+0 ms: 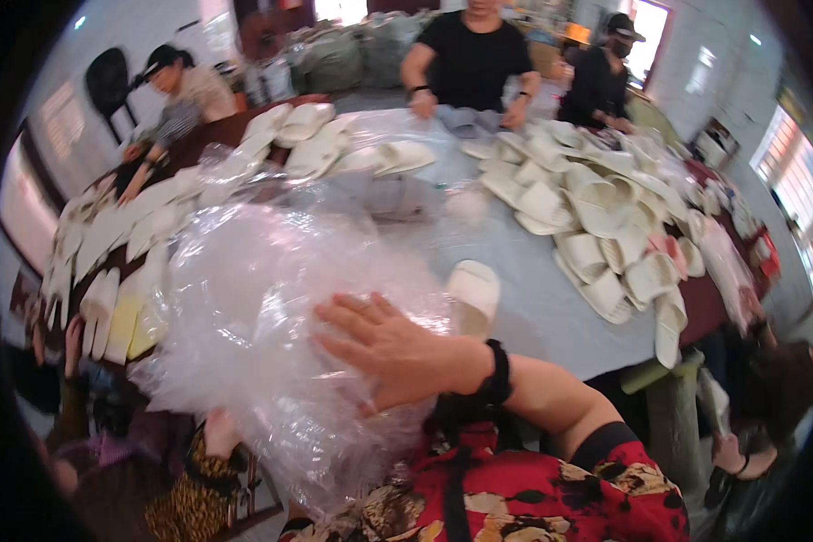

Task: Inspecting and assembling components of white slippers at a manufacturing table.

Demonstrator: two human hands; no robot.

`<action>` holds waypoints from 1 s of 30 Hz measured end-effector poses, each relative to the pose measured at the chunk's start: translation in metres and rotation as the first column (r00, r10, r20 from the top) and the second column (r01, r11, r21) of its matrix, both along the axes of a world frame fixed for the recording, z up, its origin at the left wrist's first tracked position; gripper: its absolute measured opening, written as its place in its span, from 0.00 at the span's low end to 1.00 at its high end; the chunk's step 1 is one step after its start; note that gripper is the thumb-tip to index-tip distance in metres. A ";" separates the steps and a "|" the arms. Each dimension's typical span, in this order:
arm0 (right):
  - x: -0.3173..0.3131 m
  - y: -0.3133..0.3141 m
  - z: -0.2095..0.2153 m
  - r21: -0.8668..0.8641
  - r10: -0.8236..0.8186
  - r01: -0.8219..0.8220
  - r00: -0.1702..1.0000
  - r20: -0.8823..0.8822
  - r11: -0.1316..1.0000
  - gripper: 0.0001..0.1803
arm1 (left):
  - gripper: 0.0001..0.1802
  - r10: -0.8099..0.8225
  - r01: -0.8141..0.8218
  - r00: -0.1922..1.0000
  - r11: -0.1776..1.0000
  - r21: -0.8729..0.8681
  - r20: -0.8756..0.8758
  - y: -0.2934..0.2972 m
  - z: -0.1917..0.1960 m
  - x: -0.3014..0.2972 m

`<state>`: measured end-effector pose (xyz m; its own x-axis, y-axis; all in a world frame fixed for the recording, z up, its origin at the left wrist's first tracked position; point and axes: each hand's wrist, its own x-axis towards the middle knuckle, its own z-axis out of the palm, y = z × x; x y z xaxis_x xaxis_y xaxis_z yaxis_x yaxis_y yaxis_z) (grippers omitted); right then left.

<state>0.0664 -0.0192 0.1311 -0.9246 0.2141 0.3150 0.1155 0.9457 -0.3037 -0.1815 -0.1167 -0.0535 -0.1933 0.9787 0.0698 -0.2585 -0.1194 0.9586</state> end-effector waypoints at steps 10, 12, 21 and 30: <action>0.033 0.019 0.007 0.110 -0.148 0.192 0.935 -0.321 0.975 0.32 | 0.14 -0.261 0.297 0.937 0.945 0.136 -0.231 0.123 0.029 0.076; 0.049 0.025 0.007 0.252 -0.198 0.320 0.890 -0.411 0.913 0.26 | 0.14 -0.267 0.319 0.922 0.934 0.159 -0.279 0.136 0.036 0.086; 0.151 0.035 0.009 0.337 -0.303 0.551 0.767 -0.566 0.763 0.18 | 0.14 -0.310 0.450 0.826 0.865 0.220 -0.471 0.198 0.052 0.152; 0.245 0.046 0.028 0.276 -0.350 0.790 0.516 -0.782 0.548 0.09 | 0.14 -0.255 0.523 0.732 0.804 0.282 -0.631 0.248 0.067 0.214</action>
<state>0.3115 0.0271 0.1595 -0.2040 0.2016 0.9580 0.7059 0.7083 0.0012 0.0321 0.1314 0.0138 0.4008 0.7990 0.4483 0.1662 -0.5446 0.8221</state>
